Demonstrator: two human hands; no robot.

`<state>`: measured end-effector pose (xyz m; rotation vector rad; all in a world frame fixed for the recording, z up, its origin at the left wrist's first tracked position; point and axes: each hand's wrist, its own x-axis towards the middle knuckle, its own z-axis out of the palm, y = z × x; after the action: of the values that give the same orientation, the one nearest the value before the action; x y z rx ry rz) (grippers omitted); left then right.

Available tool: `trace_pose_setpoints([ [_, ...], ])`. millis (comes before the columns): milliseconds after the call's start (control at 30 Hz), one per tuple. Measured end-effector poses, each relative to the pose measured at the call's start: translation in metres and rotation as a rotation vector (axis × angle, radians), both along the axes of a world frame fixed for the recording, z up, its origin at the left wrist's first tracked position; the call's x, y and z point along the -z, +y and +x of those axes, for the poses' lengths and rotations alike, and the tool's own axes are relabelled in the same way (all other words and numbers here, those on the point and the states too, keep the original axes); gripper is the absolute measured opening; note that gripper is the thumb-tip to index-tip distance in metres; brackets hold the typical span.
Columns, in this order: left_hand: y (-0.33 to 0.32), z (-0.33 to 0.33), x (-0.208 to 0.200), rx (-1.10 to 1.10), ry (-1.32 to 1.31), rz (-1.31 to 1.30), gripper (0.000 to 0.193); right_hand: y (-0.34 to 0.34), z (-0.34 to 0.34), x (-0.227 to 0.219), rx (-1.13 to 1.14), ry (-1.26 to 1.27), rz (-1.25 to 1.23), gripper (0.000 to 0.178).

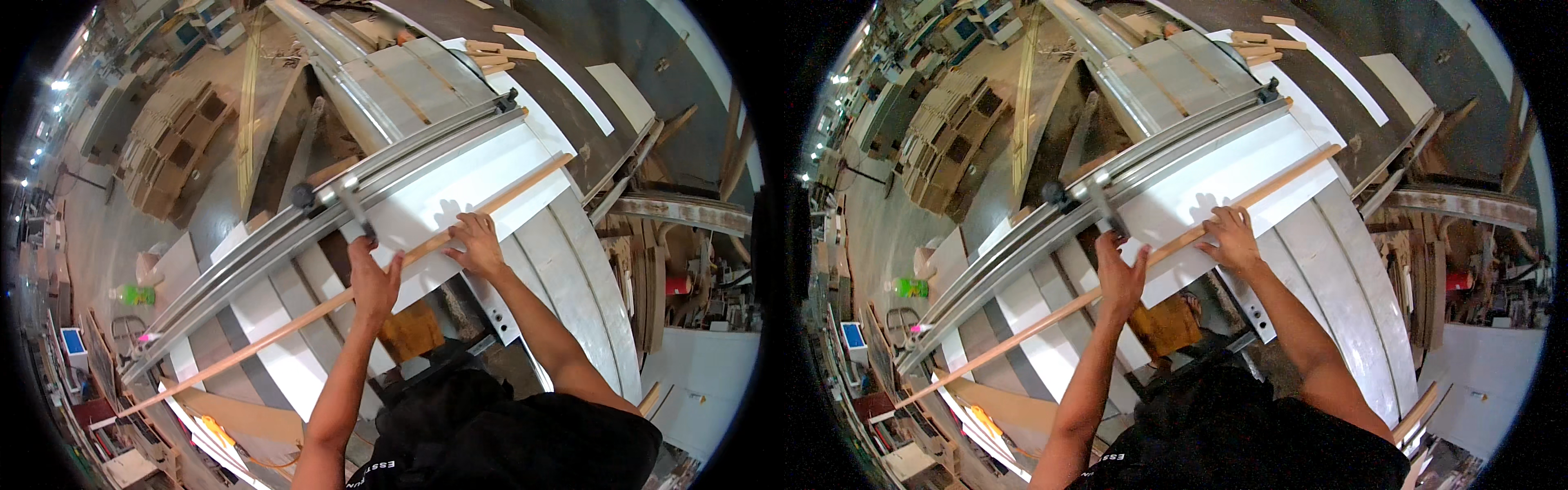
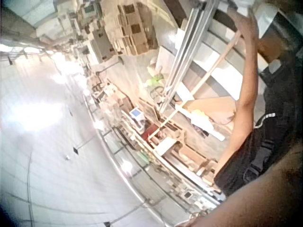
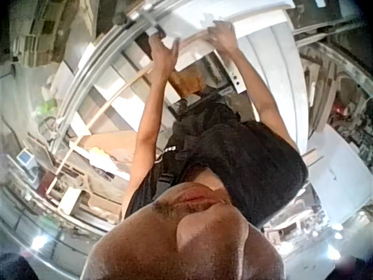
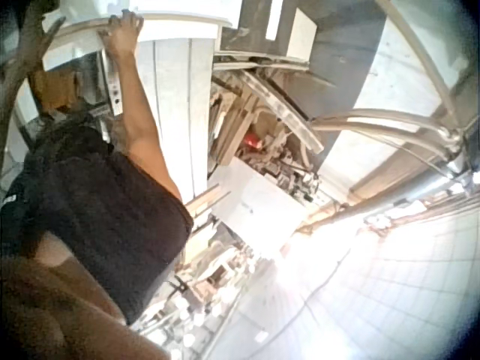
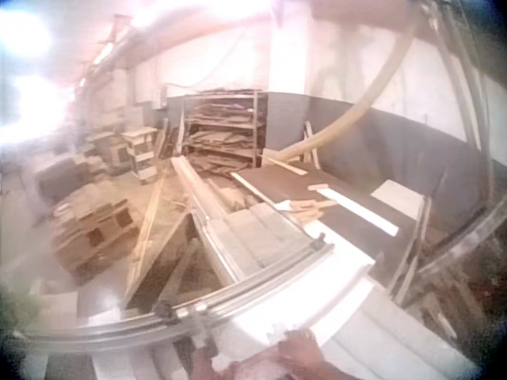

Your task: The person uses a table saw to cut long wooden dowels into shorter segments. They feed the dowels through the machine one by one, collect the cut pieces, and stack them on the table. The person also retrieves a new bundle of dowels from the floor to continue the process.

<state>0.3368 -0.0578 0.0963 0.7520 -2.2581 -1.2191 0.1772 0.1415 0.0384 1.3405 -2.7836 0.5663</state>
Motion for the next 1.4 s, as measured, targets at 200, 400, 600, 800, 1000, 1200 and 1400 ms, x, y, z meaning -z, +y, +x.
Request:
trace_pose_setpoints([
  [200, -0.011, -0.024, 0.011, -0.154, 0.035, -0.102, 0.022, 0.049, -0.067, 0.012, 0.15, 0.004, 0.002, 0.052],
  [400, -0.072, -0.078, -0.078, -0.235, -0.003, -0.299, 0.029, 0.033, -0.079, 0.027, 0.15, 0.051, -0.061, 0.056],
  [600, -0.194, -0.147, -0.082, -0.207, -0.203, 0.064, 0.048, 0.018, -0.081, 0.028, 0.142, 0.069, -0.117, 0.056],
  [800, -0.176, -0.15, -0.058, -0.265, -0.138, -0.353, 0.052, -0.022, -0.081, 0.027, 0.117, 0.022, -0.096, 0.057],
  [1000, -0.036, -0.116, -0.011, 0.357, -0.004, -0.72, 0.063, -0.044, -0.088, 0.039, 0.129, 0.082, -0.14, 0.063],
  [1200, -0.048, -0.124, 0.049, 0.305, -0.376, -0.698, 0.11, -0.073, -0.098, 0.047, 0.189, 0.012, -0.261, 0.063],
  [1400, -0.047, -0.14, 0.044, 0.276, -0.445, -0.728, 0.091, -0.073, -0.099, 0.031, 0.292, 0.019, -0.299, 0.068],
])
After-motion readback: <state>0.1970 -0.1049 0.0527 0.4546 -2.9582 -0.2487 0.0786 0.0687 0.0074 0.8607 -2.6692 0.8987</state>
